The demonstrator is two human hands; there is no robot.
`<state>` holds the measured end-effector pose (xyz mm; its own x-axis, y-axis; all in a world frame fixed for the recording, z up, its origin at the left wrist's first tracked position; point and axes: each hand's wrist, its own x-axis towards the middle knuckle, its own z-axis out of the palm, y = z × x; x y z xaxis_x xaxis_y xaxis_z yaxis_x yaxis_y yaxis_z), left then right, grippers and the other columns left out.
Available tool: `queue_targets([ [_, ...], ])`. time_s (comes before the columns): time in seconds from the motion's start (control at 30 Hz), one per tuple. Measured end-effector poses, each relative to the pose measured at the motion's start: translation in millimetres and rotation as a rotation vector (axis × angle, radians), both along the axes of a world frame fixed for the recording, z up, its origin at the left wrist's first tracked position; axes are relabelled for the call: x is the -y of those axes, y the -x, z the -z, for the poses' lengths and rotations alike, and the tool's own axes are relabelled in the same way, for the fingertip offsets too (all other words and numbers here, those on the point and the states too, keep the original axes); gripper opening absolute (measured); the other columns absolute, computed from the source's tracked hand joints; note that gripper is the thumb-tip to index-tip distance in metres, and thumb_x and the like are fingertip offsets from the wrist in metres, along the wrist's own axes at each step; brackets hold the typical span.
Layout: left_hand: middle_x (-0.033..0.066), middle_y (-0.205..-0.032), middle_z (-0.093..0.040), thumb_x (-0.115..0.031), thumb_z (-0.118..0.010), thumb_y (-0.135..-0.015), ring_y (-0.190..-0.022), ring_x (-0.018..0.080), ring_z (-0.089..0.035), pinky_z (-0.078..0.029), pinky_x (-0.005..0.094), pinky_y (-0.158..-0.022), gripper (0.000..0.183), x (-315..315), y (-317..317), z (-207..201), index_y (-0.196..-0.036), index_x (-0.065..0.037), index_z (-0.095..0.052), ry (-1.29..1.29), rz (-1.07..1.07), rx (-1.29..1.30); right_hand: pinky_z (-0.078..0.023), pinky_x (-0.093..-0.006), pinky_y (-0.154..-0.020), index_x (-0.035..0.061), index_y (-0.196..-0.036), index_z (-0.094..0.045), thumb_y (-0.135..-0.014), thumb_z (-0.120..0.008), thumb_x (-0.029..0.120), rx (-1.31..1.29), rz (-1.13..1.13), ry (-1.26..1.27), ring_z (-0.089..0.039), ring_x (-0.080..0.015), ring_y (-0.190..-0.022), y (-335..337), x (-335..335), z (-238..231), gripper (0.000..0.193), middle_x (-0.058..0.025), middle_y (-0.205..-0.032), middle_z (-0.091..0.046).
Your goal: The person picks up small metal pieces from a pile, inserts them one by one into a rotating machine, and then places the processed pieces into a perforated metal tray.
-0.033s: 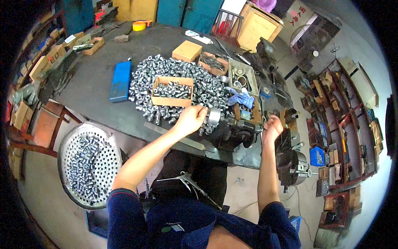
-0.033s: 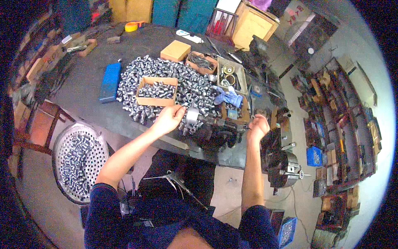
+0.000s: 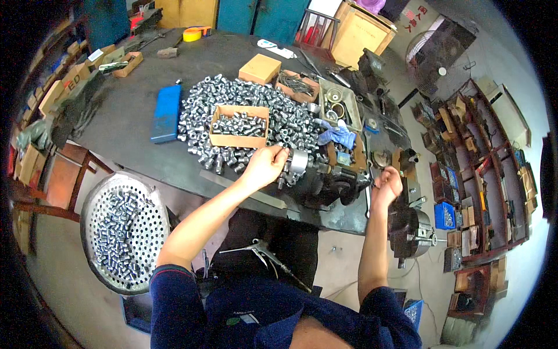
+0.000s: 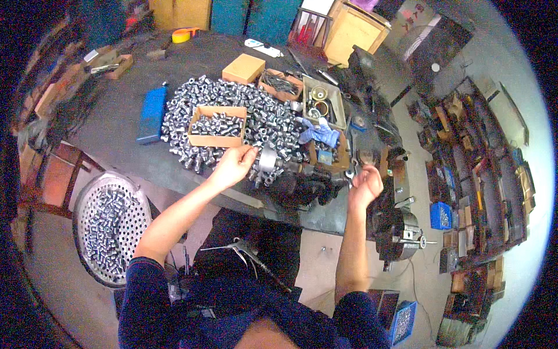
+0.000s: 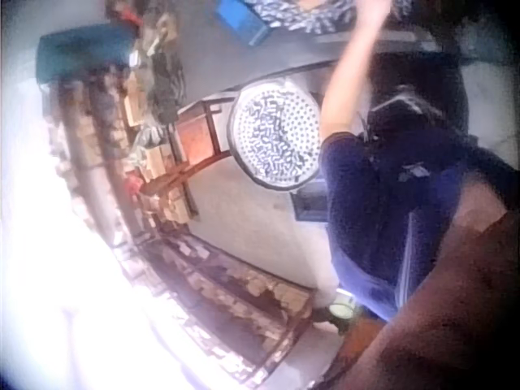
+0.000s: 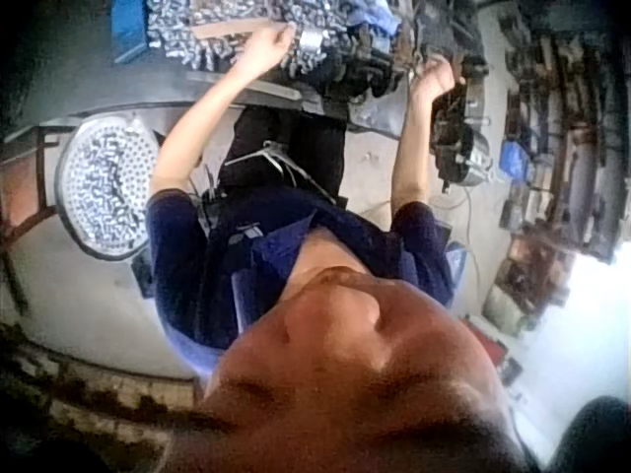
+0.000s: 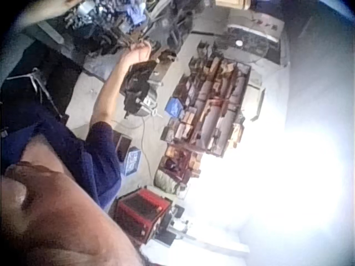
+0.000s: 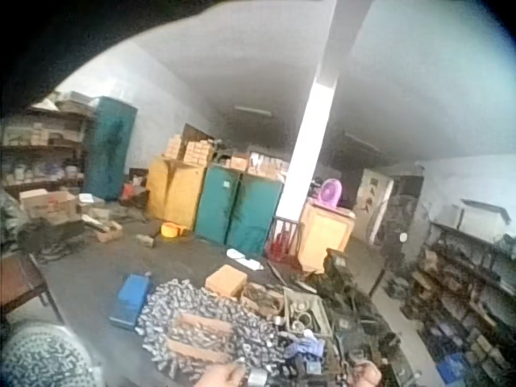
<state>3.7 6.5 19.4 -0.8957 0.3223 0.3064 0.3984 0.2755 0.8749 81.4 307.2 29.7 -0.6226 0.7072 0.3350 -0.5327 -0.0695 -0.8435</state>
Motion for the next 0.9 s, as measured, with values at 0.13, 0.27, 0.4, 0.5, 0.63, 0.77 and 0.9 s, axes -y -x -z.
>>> queue_targets([
  [0.13,0.0094,-0.046,-0.038,-0.023,-0.044,-0.085,-0.043,0.0126,-0.037,-0.032,0.0321,-0.043,0.032,2.9,-0.6,5.3,-0.068,0.003,-0.048,0.007,0.004,-0.032,-0.020,-0.0173,-0.035,0.0018,-0.075,-0.052,-0.082,-0.049,0.024,-0.030,-0.109,0.125,-0.029,-0.0040,-0.043,-55.5,5.2,27.2,0.023,0.0032,-0.053,-0.036],
  [0.27,0.0050,-0.045,-0.041,-0.024,-0.044,-0.086,-0.038,0.0113,-0.043,-0.033,0.0287,-0.039,0.032,8.5,-2.1,-0.4,-0.065,0.001,-0.048,0.041,-0.012,-0.002,-0.025,-0.0195,-0.037,0.0020,-0.073,-0.054,-0.074,-0.053,0.018,0.270,-0.034,0.270,-0.037,-0.0074,-0.045,-51.3,-10.6,92.6,0.016,0.0018,-0.054,-0.041],
  [0.4,0.0181,-0.055,-0.051,-0.026,-0.047,-0.081,-0.057,0.0329,-0.054,-0.040,0.0397,-0.054,0.032,15.2,25.1,7.7,-0.068,0.001,-0.053,0.024,0.001,0.123,-0.033,-0.0219,-0.040,-0.0011,-0.074,-0.059,-0.072,-0.048,0.011,0.424,0.315,-0.532,-0.044,-0.0116,-0.046,18.8,-75.6,139.5,0.016,-0.0025,-0.059,-0.050],
  [0.5,0.0195,-0.059,-0.054,-0.026,-0.047,-0.080,-0.062,0.0340,-0.056,-0.042,0.0417,-0.057,0.030,47.8,48.6,-2.6,-0.069,0.000,-0.056,0.325,-0.250,-0.188,-0.032,-0.0204,-0.039,-0.0015,-0.074,-0.057,-0.073,-0.045,0.008,0.167,0.084,-0.215,-0.041,-0.0090,-0.042,43.0,-48.9,75.5,0.015,-0.0010,-0.054,-0.046],
  [0.63,0.0179,-0.065,-0.057,-0.025,-0.050,-0.077,-0.065,0.0325,-0.057,-0.045,0.0417,-0.060,0.025,72.9,89.2,-6.3,-0.071,-0.002,-0.059,0.541,-0.454,-0.261,-0.025,-0.0186,-0.036,-0.0027,-0.077,-0.053,-0.078,-0.047,0.011,0.038,0.025,0.038,-0.033,-0.0056,-0.042,18.6,-15.9,12.2,0.015,0.0007,-0.054,-0.041],
  [0.77,0.0171,-0.067,-0.058,-0.023,-0.052,-0.075,-0.068,0.0317,-0.058,-0.045,0.0409,-0.063,0.020,82.6,119.4,1.8,-0.072,-0.004,-0.058,0.547,-0.469,-0.226,-0.025,-0.0178,-0.036,-0.0027,-0.080,-0.051,-0.082,-0.049,0.017,-0.097,-0.067,-0.013,-0.031,-0.0049,-0.043,-21.2,-5.7,4.5,0.020,0.0018,-0.054,-0.037],
  [0.9,0.0161,-0.069,-0.059,-0.024,-0.055,-0.075,-0.070,0.0303,-0.058,-0.045,0.0391,-0.063,0.024,102.0,99.8,-7.5,-0.086,-0.003,-0.056,0.442,-0.428,-0.216,-0.024,-0.0173,-0.036,-0.0011,-0.079,-0.052,-0.082,-0.050,0.021,-0.042,-0.128,0.057,-0.031,-0.0045,-0.042,-60.3,2.8,26.0,0.022,0.0013,-0.054,-0.040],
])
